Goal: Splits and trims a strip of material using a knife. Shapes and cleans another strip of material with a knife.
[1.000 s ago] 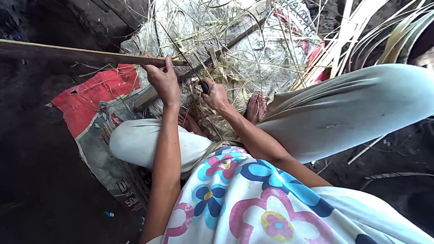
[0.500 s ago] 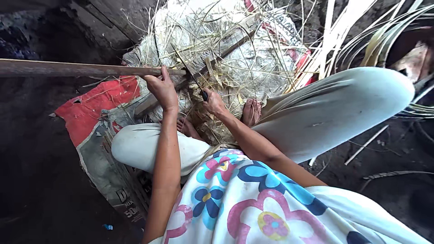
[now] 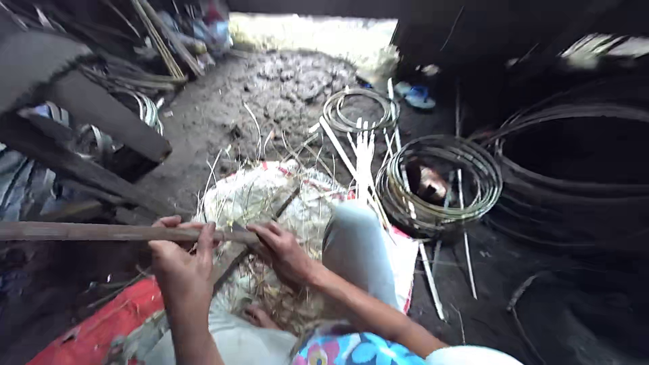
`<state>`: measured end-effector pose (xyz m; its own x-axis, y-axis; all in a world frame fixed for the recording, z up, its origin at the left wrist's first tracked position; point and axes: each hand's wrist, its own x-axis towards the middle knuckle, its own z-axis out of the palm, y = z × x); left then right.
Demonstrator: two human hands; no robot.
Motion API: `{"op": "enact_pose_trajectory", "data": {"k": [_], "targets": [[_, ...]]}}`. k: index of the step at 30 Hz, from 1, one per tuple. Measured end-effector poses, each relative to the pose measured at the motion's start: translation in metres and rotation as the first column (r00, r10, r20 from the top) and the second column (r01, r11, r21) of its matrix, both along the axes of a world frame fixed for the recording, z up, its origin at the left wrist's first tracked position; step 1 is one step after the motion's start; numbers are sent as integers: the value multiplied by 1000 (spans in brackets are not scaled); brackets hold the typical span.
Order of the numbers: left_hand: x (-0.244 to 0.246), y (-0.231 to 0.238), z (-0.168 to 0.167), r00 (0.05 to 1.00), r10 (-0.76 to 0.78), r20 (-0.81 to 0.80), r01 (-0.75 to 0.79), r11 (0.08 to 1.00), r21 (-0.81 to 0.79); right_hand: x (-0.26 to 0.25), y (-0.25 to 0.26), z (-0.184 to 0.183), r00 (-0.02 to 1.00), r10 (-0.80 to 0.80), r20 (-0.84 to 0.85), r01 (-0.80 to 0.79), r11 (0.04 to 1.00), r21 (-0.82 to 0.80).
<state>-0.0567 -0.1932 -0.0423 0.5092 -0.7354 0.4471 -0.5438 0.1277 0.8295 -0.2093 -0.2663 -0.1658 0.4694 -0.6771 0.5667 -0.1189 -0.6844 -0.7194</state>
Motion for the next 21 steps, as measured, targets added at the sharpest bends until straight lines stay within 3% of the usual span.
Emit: {"op": "enact_pose_trajectory", "data": {"k": [3, 6, 8, 11, 15, 18, 21], "targets": [[-16, -14, 25, 991, -120, 61, 121, 992, -27, -29, -1, 23, 985, -96, 142, 114, 986, -124], [-40, -29, 47, 949, -286, 130, 282, 958, 49, -58, -14, 31, 949, -205, 239, 247, 956, -160], [-49, -35, 49, 922, -335, 194, 319, 941, 110, -77, -34, 26, 925, -281, 255, 317, 942, -113], [-37, -33, 25, 912, -347, 218, 314, 934, 172, -110, -68, 5, 924, -356, 139, 351, 935, 59], [6, 0, -37, 956, -240, 171, 176, 931, 320, -152, -96, -49, 867, -490, -89, 494, 826, 270], [35, 40, -72, 965, -60, 254, -52, 910, 411, -168, -101, -97, 784, -569, -248, 621, 727, 294], [55, 75, -96, 965, 31, 261, -159, 860, 485, -179, -94, -131, 720, -565, -404, 693, 622, 365]]}}
